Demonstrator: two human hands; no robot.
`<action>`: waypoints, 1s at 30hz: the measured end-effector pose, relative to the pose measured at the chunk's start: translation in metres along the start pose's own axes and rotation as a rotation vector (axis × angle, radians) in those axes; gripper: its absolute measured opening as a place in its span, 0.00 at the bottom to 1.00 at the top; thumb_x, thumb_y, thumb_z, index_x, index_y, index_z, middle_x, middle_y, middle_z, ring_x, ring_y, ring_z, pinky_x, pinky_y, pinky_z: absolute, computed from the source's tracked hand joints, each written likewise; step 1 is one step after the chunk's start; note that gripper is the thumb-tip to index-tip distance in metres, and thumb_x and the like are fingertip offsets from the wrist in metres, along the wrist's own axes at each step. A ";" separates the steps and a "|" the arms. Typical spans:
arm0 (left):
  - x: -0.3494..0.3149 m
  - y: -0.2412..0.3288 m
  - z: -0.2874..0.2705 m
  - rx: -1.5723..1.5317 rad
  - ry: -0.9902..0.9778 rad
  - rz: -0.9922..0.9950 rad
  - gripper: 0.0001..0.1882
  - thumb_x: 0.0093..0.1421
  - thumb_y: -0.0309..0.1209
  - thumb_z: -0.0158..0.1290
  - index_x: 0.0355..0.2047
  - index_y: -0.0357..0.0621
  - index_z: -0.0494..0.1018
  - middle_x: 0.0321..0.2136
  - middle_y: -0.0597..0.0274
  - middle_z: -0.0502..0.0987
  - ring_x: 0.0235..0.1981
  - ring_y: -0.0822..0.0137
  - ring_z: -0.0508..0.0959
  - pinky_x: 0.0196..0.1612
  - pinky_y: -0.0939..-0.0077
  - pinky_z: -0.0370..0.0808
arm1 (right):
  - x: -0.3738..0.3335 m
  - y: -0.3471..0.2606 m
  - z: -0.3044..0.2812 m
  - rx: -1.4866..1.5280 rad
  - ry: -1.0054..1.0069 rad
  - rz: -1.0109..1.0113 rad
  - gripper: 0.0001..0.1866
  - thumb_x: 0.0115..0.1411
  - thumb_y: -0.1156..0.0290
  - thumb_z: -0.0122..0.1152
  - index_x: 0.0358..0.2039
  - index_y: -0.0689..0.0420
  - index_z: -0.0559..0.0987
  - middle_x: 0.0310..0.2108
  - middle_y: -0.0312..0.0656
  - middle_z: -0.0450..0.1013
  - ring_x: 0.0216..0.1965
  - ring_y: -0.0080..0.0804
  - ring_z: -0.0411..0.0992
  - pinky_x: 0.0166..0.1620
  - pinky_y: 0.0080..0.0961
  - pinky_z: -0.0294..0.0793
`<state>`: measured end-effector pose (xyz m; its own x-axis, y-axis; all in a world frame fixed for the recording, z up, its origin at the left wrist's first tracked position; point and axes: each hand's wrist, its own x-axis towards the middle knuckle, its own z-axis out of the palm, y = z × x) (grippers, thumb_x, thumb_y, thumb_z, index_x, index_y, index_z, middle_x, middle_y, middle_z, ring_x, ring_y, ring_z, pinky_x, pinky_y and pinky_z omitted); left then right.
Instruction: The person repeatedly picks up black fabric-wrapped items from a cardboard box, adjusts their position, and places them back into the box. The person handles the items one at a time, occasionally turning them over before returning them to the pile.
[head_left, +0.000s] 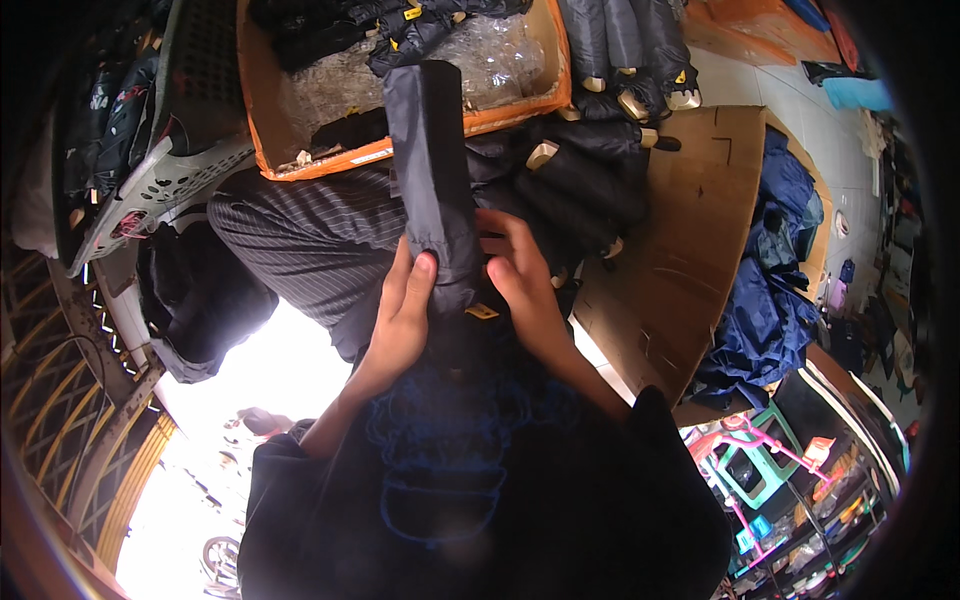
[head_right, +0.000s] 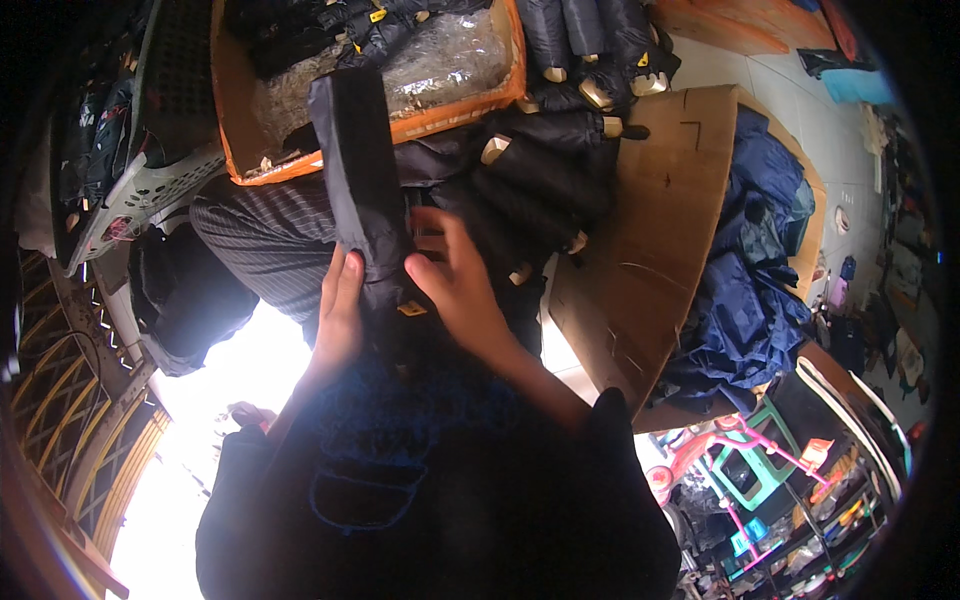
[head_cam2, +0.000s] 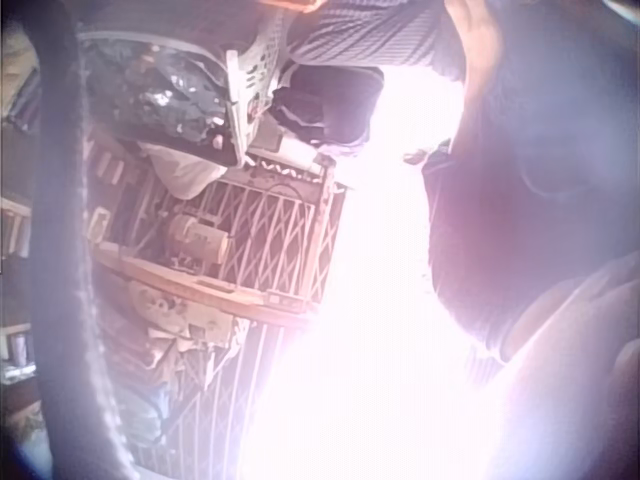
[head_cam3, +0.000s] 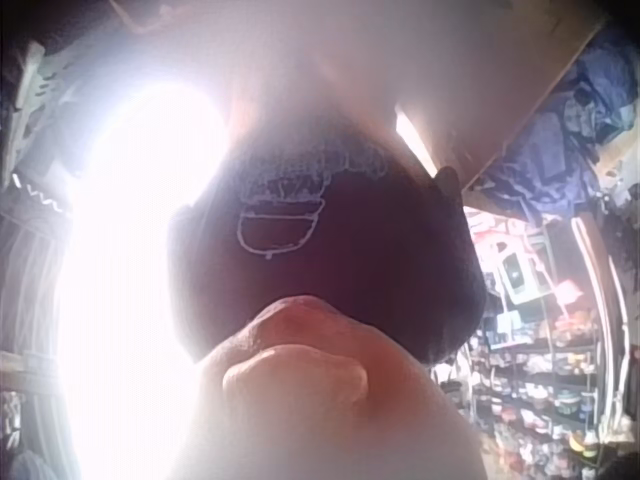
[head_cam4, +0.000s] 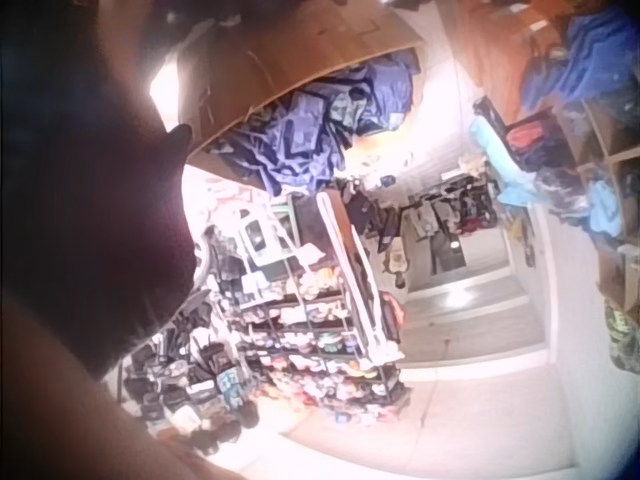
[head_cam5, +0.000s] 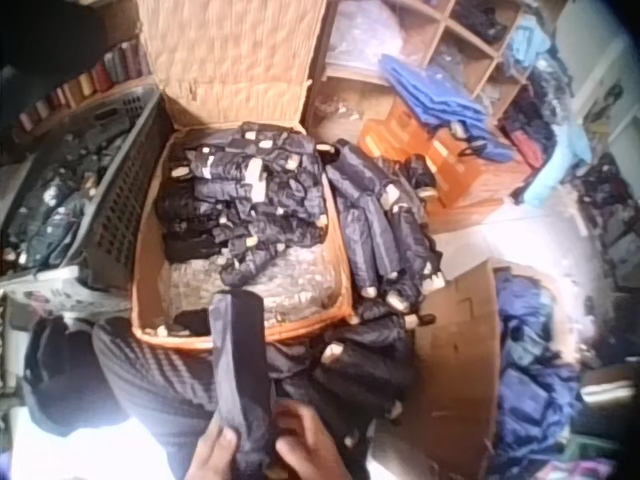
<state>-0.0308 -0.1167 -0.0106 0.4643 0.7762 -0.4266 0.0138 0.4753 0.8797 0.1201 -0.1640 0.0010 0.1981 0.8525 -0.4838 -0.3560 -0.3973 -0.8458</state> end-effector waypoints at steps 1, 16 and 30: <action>0.001 -0.009 -0.002 0.183 0.023 0.088 0.27 0.69 0.37 0.37 0.61 0.27 0.56 0.54 0.46 0.65 0.56 0.56 0.63 0.61 0.67 0.56 | 0.003 -0.004 0.006 0.091 -0.036 0.004 0.30 0.58 0.66 0.60 0.57 0.64 0.61 0.50 0.48 0.67 0.51 0.31 0.67 0.53 0.27 0.66; 0.021 0.024 -0.022 0.604 -0.010 0.665 0.08 0.50 0.16 0.59 0.32 0.36 0.77 0.34 0.56 0.77 0.37 0.61 0.78 0.40 0.72 0.74 | 0.003 0.019 0.011 0.006 -0.048 -0.075 0.32 0.58 0.69 0.61 0.59 0.63 0.56 0.49 0.46 0.67 0.50 0.28 0.66 0.53 0.27 0.66; 0.020 0.012 -0.024 0.717 -0.028 0.737 0.14 0.45 0.14 0.58 0.32 0.37 0.71 0.30 0.56 0.74 0.32 0.58 0.76 0.34 0.69 0.72 | 0.000 0.011 0.001 -0.075 -0.066 -0.075 0.31 0.55 0.75 0.61 0.57 0.61 0.60 0.52 0.48 0.63 0.53 0.32 0.65 0.55 0.30 0.64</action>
<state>-0.0428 -0.0857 -0.0140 0.5916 0.7607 0.2673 0.2387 -0.4818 0.8431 0.1152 -0.1682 -0.0082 0.1602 0.9001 -0.4051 -0.2725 -0.3542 -0.8946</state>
